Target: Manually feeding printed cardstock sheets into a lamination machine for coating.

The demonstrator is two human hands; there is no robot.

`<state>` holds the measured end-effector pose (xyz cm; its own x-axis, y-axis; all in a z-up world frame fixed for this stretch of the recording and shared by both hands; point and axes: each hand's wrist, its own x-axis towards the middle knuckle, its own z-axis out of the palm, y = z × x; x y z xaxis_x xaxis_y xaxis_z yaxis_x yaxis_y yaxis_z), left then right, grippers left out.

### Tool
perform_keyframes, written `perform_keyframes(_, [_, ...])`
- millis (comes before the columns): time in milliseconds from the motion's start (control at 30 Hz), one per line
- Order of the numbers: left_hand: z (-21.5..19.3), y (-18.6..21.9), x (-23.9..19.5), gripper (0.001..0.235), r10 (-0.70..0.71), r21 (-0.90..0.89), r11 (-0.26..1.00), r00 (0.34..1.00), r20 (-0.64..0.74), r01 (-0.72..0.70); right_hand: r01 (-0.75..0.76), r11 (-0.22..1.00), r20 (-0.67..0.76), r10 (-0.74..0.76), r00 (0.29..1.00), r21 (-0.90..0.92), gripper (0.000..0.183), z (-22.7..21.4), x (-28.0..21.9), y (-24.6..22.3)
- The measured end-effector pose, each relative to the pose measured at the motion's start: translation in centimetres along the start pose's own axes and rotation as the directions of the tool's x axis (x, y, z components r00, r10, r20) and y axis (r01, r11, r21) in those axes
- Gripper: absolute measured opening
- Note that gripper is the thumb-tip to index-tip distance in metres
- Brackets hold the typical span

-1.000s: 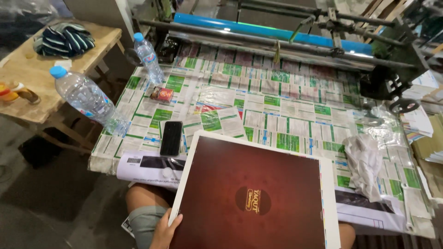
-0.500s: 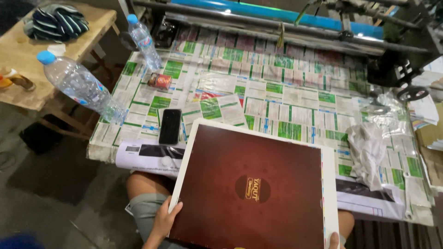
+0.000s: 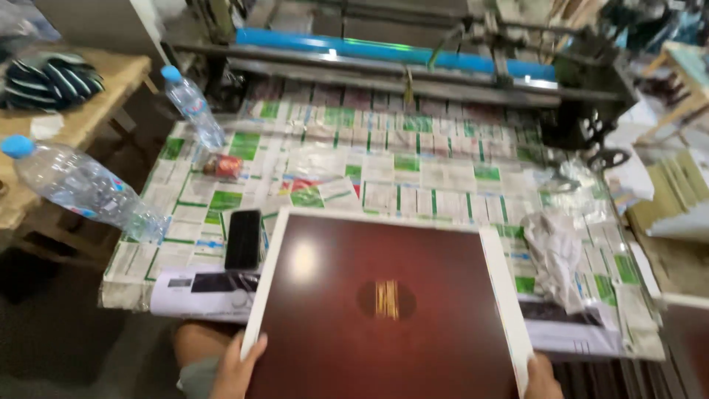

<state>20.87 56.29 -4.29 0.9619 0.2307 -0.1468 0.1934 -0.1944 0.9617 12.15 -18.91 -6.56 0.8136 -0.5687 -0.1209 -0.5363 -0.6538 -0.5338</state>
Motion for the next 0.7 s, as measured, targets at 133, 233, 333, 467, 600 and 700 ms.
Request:
perform_keyframes(133, [1.3,17.4,3.6,0.047,-0.179,0.116,0.976,0.983,-0.031,0.182,0.043,0.986,0.028,-0.048,0.998,0.163,0.045,-3.6,5.3,-19.6])
perform_keyframes(233, [3.0,17.3,11.3,0.050,-0.091,0.202,0.974,0.994,-0.058,0.101,0.133,0.938,0.038,-0.153,0.988,0.319,0.042,-2.8,11.5,-25.8])
perform_keyframes(333, [4.5,17.2,19.4,0.054,0.001,0.229,0.973,0.998,-0.064,0.014,0.167,0.940,0.047,-0.189,0.981,0.297,0.046,-0.4,18.3,-30.2])
perform_keyframes(467, [6.3,16.8,28.6,0.063,0.027,0.245,0.969,0.998,-0.062,-0.011,0.335,0.935,-0.006,-0.337,0.942,0.120,0.048,0.7,23.3,-35.8])
perform_keyframes(600, [6.3,18.8,32.0,0.062,-0.009,0.271,0.962,0.999,-0.044,0.021,0.123,0.985,0.099,-0.136,0.986,0.123,0.052,1.3,25.2,-38.4])
perform_keyframes(700, [6.4,19.6,33.5,0.060,-0.016,0.267,0.963,1.000,0.001,0.015,0.355,0.934,-0.013,-0.356,0.934,-0.044,0.057,3.7,28.1,-36.0])
